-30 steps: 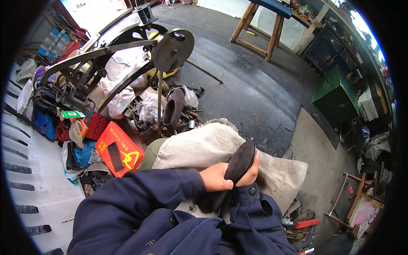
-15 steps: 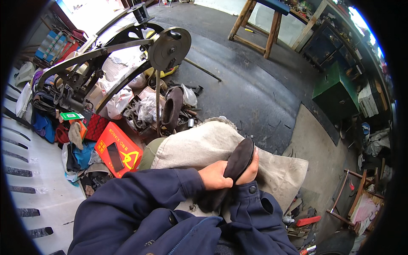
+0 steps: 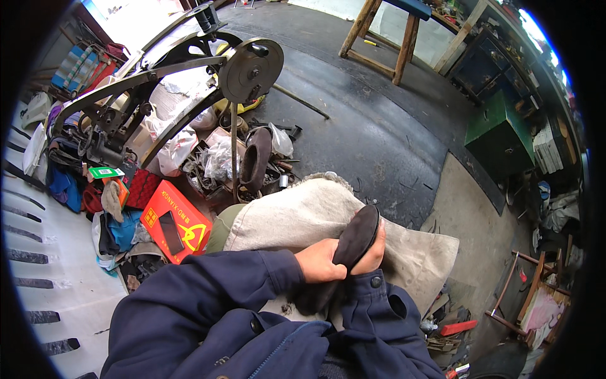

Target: The person holds a dark shoe sole, repeatedly presses and rubs its edges, and applies glue from a small bottle along the seam. The person continues to press the glued edges together and inspects the sole throughout the clip.

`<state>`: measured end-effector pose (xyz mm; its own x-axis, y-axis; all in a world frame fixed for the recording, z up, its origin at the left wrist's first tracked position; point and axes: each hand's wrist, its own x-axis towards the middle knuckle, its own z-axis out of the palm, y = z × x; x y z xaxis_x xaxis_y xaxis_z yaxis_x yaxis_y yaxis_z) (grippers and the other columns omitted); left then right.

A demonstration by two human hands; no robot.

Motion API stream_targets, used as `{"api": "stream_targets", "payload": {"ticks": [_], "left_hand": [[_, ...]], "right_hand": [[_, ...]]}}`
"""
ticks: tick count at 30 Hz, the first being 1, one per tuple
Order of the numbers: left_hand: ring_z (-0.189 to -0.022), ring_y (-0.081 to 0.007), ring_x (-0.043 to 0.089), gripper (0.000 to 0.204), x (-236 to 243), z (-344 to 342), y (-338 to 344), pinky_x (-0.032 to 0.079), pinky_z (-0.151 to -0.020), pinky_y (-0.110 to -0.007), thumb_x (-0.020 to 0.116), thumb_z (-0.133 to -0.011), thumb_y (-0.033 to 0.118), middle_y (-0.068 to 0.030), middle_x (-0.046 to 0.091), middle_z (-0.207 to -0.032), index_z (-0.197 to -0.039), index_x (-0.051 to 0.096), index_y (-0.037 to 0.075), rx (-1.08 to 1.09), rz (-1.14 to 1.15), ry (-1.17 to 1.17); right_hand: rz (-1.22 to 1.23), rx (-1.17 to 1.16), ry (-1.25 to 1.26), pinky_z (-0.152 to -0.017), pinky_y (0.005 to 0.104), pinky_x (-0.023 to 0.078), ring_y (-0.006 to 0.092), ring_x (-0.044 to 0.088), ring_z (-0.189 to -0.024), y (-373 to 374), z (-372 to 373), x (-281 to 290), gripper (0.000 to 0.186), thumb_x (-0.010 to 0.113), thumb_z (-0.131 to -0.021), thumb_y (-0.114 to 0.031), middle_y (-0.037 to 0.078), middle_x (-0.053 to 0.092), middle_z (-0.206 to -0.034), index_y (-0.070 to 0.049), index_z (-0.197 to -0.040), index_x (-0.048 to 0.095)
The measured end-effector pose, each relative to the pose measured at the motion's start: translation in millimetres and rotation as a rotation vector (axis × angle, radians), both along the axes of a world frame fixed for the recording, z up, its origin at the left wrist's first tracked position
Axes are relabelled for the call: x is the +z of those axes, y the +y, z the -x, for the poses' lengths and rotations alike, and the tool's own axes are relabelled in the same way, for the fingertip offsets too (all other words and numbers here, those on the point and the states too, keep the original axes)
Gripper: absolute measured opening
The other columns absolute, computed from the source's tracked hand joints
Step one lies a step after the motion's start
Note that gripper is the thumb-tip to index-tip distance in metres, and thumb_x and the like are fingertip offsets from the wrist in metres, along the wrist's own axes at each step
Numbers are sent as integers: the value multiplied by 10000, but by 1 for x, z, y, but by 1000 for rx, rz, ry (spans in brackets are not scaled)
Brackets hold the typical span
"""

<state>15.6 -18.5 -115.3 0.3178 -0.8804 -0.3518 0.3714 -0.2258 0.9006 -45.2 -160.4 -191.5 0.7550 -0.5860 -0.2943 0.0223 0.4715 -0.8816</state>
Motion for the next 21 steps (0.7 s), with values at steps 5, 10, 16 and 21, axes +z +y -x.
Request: {"api": "stream_targets", "payload": {"ticks": [5,10,16,21], "left_hand": [[-951,-140,594,370,1,-3,-2,488,-884,-296,610,-770,57,-44,656,-992,-1131,605,-23,10,-70,-27],[-945,-141,592,370,-1,-1,-1,488,-883,-298,610,-768,50,-42,654,-985,-1132,609,-19,24,-26,-28],[-958,-141,589,378,-2,0,-1,485,-894,-298,608,-768,39,-43,652,-994,-1142,609,-17,18,1,-11],[-910,-149,614,345,0,1,-2,496,-850,-298,591,-754,46,-60,675,-947,-1089,623,-29,58,9,-7]], "right_hand": [[959,7,75,-1001,400,485,329,625,-1140,-2,0,12,446,551,-993,-257,209,636,-1237,58,-1310,548],[639,65,5,-1009,383,484,305,624,-1142,-3,1,18,452,473,-1033,-284,195,636,-1249,55,-1322,551],[327,53,27,-997,317,474,192,607,-1114,-3,-3,3,596,230,-1095,-415,85,646,-1223,11,-1300,594],[145,60,13,-1000,317,471,202,607,-1120,-5,-3,9,583,264,-1089,-425,88,644,-1229,4,-1307,593]]}}
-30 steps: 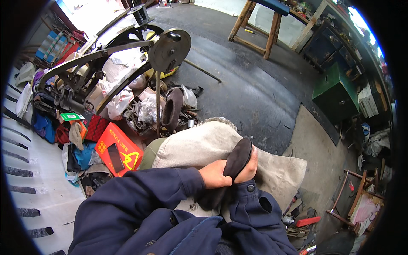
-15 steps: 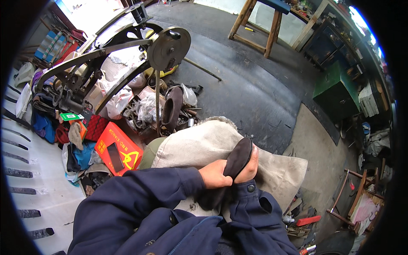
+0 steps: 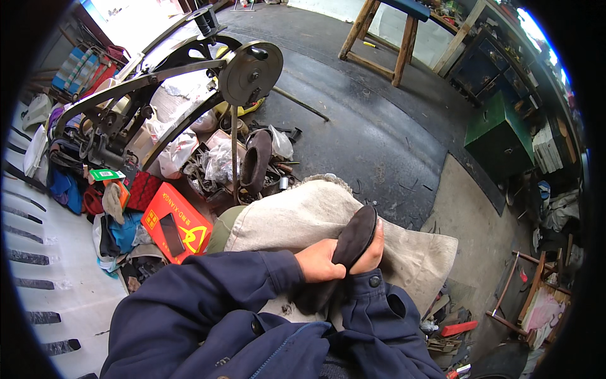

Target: The person holds a dark shoe sole, repeatedly presses and rubs its edges, and applies glue from a small bottle along the seam. The person continues to press the glued edges together and inspects the sole throughout the clip.

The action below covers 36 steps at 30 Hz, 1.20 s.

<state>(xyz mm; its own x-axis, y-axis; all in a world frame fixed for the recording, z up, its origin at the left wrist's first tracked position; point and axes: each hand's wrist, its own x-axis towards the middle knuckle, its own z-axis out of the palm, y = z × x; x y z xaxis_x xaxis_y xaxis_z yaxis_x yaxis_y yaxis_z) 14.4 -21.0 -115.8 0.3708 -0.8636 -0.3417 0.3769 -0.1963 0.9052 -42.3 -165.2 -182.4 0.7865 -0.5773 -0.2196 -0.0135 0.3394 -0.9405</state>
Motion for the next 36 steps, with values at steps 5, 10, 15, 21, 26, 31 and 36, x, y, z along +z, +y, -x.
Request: {"api": "stream_targets", "payload": {"ticks": [5,10,15,21,26,31,36], "left_hand": [[-903,-145,613,335,-1,0,0,496,-846,-296,594,-753,49,-57,673,-939,-1077,625,-30,-9,14,-8],[-994,-151,596,409,-4,-3,1,478,-929,-305,613,-772,54,-61,662,-1040,-1175,605,-18,-71,-20,-8],[-962,-151,602,382,-8,-1,1,484,-899,-303,606,-766,49,-61,665,-1004,-1141,612,-23,-39,9,-12],[-897,-146,609,339,-10,2,0,495,-840,-296,598,-748,50,-60,669,-929,-1076,625,-33,13,9,-20],[-1015,-144,593,427,-11,-1,1,473,-941,-298,613,-771,26,-52,664,-1069,-1196,608,-17,-29,21,16],[-996,-128,597,399,-4,-5,2,482,-908,-286,624,-771,46,-53,668,-1054,-1164,620,-23,-10,11,162],[-1008,-163,616,408,-2,-5,-1,485,-914,-297,603,-752,40,-76,678,-1047,-1152,625,-33,5,15,99]], "right_hand": [[-64,-4,-17,-998,315,469,203,603,-1125,3,0,0,581,281,-1085,-435,85,639,-1237,0,-1315,590],[-101,-49,-10,-987,310,467,198,602,-1109,4,1,-10,580,289,-1081,-445,78,640,-1215,-7,-1301,599],[8,-66,27,-974,309,466,194,600,-1086,5,1,-8,585,294,-1077,-459,68,640,-1193,-11,-1282,609],[555,-33,-13,-1011,373,468,294,621,-1130,7,3,8,428,430,-1050,-272,175,634,-1236,43,-1310,558],[238,-31,-16,-984,364,475,264,621,-1097,6,-1,22,417,405,-1060,-295,142,638,-1203,19,-1298,542],[-25,-75,-56,-914,294,470,152,580,-1023,8,-11,28,523,272,-1082,-450,31,625,-1119,-53,-1223,583],[65,-91,-90,-933,305,437,163,546,-1015,13,-10,41,496,330,-1056,-413,64,597,-1137,-14,-1214,579]]}}
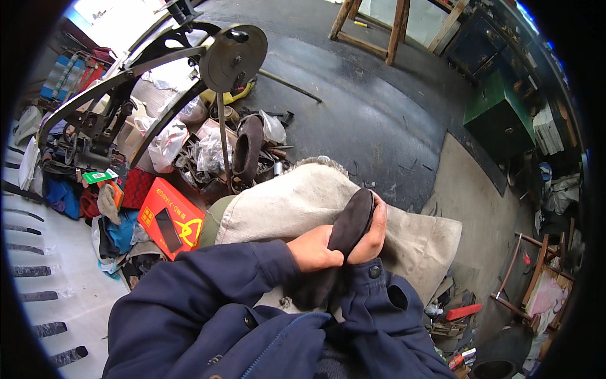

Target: The person holds a dark shoe sole, repeatedly presses and rubs its edges, and applies glue from a small bottle along the seam. The person continues to press the glued edges together and inspects the sole throughout the clip.

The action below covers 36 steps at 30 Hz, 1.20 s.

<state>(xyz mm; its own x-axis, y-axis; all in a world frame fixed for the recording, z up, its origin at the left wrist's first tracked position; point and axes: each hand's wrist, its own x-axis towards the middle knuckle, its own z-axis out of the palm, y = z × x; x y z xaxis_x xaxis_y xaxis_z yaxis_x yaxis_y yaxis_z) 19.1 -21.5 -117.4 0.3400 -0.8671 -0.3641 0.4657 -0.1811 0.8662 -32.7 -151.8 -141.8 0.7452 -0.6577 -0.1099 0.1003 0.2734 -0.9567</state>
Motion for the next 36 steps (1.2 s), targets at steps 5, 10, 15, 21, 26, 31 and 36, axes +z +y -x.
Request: {"api": "stream_targets", "payload": {"ticks": [5,10,15,21,26,31,36], "left_hand": [[-986,-123,587,407,-5,-3,-1,481,-900,-279,619,-775,41,-43,659,-1055,-1178,612,-18,-47,-41,-54],[-994,-121,583,435,-2,-3,0,476,-909,-282,640,-778,66,-47,655,-1074,-1199,598,-30,0,-1,99],[-990,-116,587,418,-1,-1,2,484,-899,-282,631,-779,68,-48,658,-1065,-1182,603,-36,-5,-6,130],[-971,-111,595,371,-6,-1,-2,491,-878,-277,618,-778,52,-34,665,-1033,-1139,618,-33,-7,-66,31],[-938,-100,591,361,-4,-4,0,497,-840,-266,623,-776,41,-25,663,-1022,-1130,621,-29,4,-32,79],[-934,-104,592,371,-3,1,1,496,-836,-265,617,-774,44,-28,661,-1016,-1137,616,-35,17,-19,170],[-924,-150,615,382,-6,0,-3,502,-835,-290,622,-761,80,-79,672,-989,-1120,611,-49,46,-61,27]], "right_hand": [[85,-25,73,-954,311,441,174,561,-1042,1,-5,1,517,313,-1068,-433,68,604,-1152,-20,-1237,574],[-290,-46,-8,-988,317,431,177,560,-1076,-2,-5,-8,521,346,-1065,-444,80,601,-1170,-14,-1265,559],[-321,-20,-79,-1003,326,426,180,551,-1110,-3,1,-10,540,359,-1062,-465,82,593,-1205,-11,-1299,531],[-35,-53,34,-988,318,458,180,586,-1103,-1,-6,-12,556,342,-1067,-481,79,621,-1196,-20,-1307,540],[-273,-47,-37,-998,326,440,182,565,-1100,0,-7,-3,558,369,-1059,-484,86,601,-1194,-9,-1305,527],[-343,-20,-94,-1007,331,427,186,553,-1113,0,-3,-2,559,360,-1060,-480,91,593,-1201,-8,-1316,515],[-128,-73,-13,-993,322,458,185,588,-1098,1,-8,-10,563,384,-1053,-492,82,618,-1179,-14,-1311,532]]}}
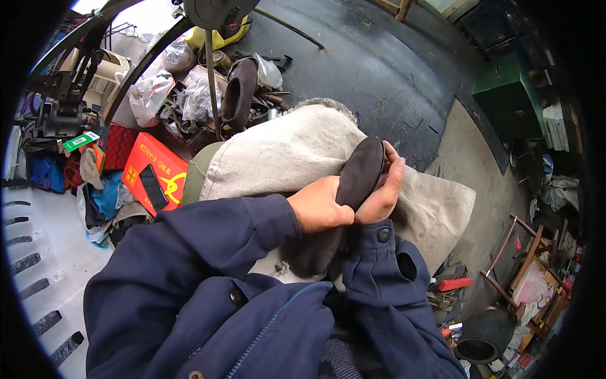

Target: The person holds a dark shoe sole, repeatedly presses and rubs its edges, and applies glue from a small bottle along the seam. The person continues to press the glued edges together and inspects the sole throughout the clip.

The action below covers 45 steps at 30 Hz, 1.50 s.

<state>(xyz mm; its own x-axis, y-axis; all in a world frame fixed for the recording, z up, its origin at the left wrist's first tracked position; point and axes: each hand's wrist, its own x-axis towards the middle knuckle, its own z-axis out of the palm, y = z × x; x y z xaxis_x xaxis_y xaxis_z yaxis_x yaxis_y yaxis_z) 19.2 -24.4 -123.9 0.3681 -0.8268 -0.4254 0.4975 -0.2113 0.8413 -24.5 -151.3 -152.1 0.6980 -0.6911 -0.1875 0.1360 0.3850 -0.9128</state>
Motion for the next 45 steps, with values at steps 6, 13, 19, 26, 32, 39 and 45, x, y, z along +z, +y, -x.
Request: {"api": "stream_targets", "payload": {"ticks": [6,13,19,26,32,39,45], "left_hand": [[-935,-100,591,373,4,-3,1,493,-836,-264,607,-777,45,-24,655,-1012,-1142,617,-31,-9,21,92],[-916,-138,604,383,5,-1,1,500,-825,-292,616,-768,76,-64,664,-988,-1131,616,-44,6,16,66],[-981,-123,596,406,3,-6,1,487,-883,-279,598,-780,50,-43,657,-1060,-1176,607,-37,-25,18,69],[-1004,-127,596,430,-3,-2,2,489,-897,-291,608,-791,54,-46,657,-1091,-1212,599,-29,-6,57,131],[-1002,-120,587,424,2,-6,0,487,-900,-287,613,-790,59,-47,655,-1092,-1205,598,-29,-8,80,111],[-988,-116,585,411,-7,-1,1,488,-888,-281,607,-789,52,-39,656,-1063,-1193,599,-26,-29,-25,55],[-996,-114,581,414,-2,-4,0,484,-904,-283,610,-811,76,-41,651,-1088,-1213,594,-23,-6,38,55]], "right_hand": [[-131,1,-25,-990,327,449,195,572,-1103,-1,0,8,611,398,-1033,-527,103,598,-1186,6,-1301,526],[-36,9,-21,-993,320,432,186,553,-1092,1,0,7,594,407,-1033,-512,97,581,-1177,9,-1294,522],[-74,4,-92,-1010,330,419,187,544,-1104,0,-2,7,544,419,-1038,-458,100,577,-1194,9,-1298,517],[-10,10,-156,-1014,328,420,184,540,-1116,2,2,7,530,449,-1019,-428,95,572,-1207,15,-1303,508],[80,26,-123,-1015,329,418,181,536,-1114,-1,-1,6,526,443,-1020,-431,93,568,-1205,7,-1305,505],[70,18,-95,-1020,327,414,192,539,-1116,0,5,5,512,441,-1021,-416,109,571,-1210,8,-1300,507],[-75,10,-28,-1013,324,438,184,552,-1146,-4,-2,5,589,409,-1041,-493,101,576,-1240,10,-1332,503]]}}
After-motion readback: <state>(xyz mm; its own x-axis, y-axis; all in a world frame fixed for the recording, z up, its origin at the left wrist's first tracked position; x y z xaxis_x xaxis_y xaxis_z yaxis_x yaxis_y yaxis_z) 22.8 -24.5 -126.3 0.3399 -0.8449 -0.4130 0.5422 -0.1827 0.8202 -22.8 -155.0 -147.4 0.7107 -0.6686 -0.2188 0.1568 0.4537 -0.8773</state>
